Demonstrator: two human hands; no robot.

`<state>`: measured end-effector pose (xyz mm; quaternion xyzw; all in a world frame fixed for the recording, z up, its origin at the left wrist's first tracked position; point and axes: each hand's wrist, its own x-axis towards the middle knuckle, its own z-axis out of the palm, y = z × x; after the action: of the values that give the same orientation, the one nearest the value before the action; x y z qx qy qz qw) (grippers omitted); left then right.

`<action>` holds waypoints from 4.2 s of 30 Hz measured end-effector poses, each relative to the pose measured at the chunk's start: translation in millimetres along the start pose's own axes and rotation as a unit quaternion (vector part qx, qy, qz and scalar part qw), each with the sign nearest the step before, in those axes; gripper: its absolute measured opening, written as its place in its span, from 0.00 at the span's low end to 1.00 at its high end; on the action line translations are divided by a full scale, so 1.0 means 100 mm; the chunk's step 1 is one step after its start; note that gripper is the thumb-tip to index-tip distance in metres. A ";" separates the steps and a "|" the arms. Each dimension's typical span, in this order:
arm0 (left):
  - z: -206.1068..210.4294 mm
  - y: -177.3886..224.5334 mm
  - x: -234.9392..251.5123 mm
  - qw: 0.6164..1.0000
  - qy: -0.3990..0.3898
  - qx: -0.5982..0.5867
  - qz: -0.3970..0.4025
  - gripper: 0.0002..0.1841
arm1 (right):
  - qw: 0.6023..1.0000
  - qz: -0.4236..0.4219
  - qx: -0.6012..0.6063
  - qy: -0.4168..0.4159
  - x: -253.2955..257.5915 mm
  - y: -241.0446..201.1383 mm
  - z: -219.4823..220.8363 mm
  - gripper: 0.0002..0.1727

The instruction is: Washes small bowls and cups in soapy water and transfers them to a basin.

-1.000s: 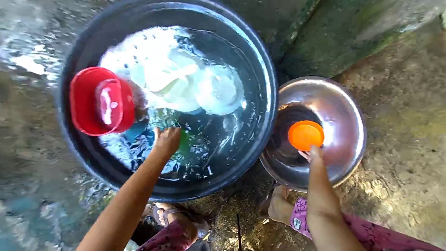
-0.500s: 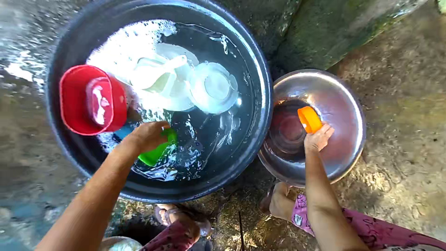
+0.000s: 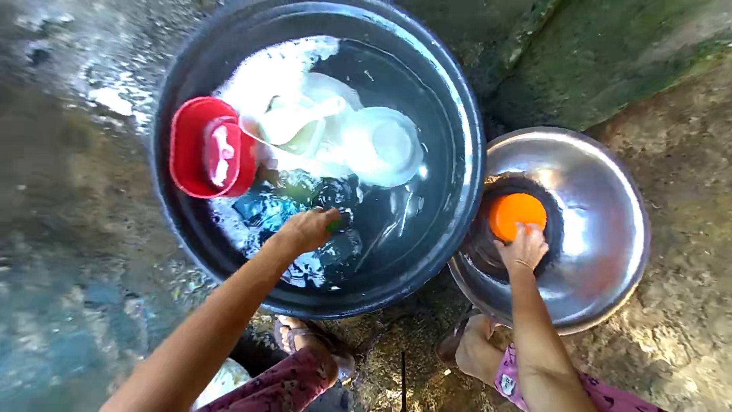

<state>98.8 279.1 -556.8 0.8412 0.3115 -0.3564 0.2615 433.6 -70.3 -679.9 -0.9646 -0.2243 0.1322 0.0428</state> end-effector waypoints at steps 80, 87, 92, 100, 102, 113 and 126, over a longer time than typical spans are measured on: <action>0.71 0.66 0.84 0.926 0.302 -0.192 0.119 0.32 | 0.769 -0.005 0.594 -0.235 -0.49 -3.05 0.44 0.24; 0.34 0.49 0.26 0.964 0.215 -0.047 0.152 0.18 | 0.760 0.005 0.480 -0.438 -0.28 -2.95 0.06 0.22; -0.16 0.10 0.28 0.958 0.182 -0.221 0.016 0.26 | 0.805 -0.098 0.417 -0.411 -0.34 -2.98 -0.02 0.40; 0.39 0.59 1.01 0.939 0.265 -0.210 -0.061 0.32 | 0.785 0.054 0.511 -0.347 -0.59 -3.06 0.19 0.29; 0.48 0.88 0.87 0.953 0.183 -0.242 -0.001 0.32 | 0.828 0.078 0.483 -0.276 -0.52 -3.05 0.14 0.25; 0.32 0.32 0.83 0.960 0.222 -0.163 0.043 0.25 | 0.839 -0.014 0.500 -0.215 -0.49 -3.08 0.36 0.24; 0.57 0.00 0.64 0.951 0.201 -0.131 0.197 0.17 | 0.835 0.014 0.538 -0.115 -0.41 -3.02 0.34 0.22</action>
<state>108.9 263.2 -640.4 0.8984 0.2296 -0.0775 0.3663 261.2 183.0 -660.0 -0.7701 -0.1077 0.3427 0.5272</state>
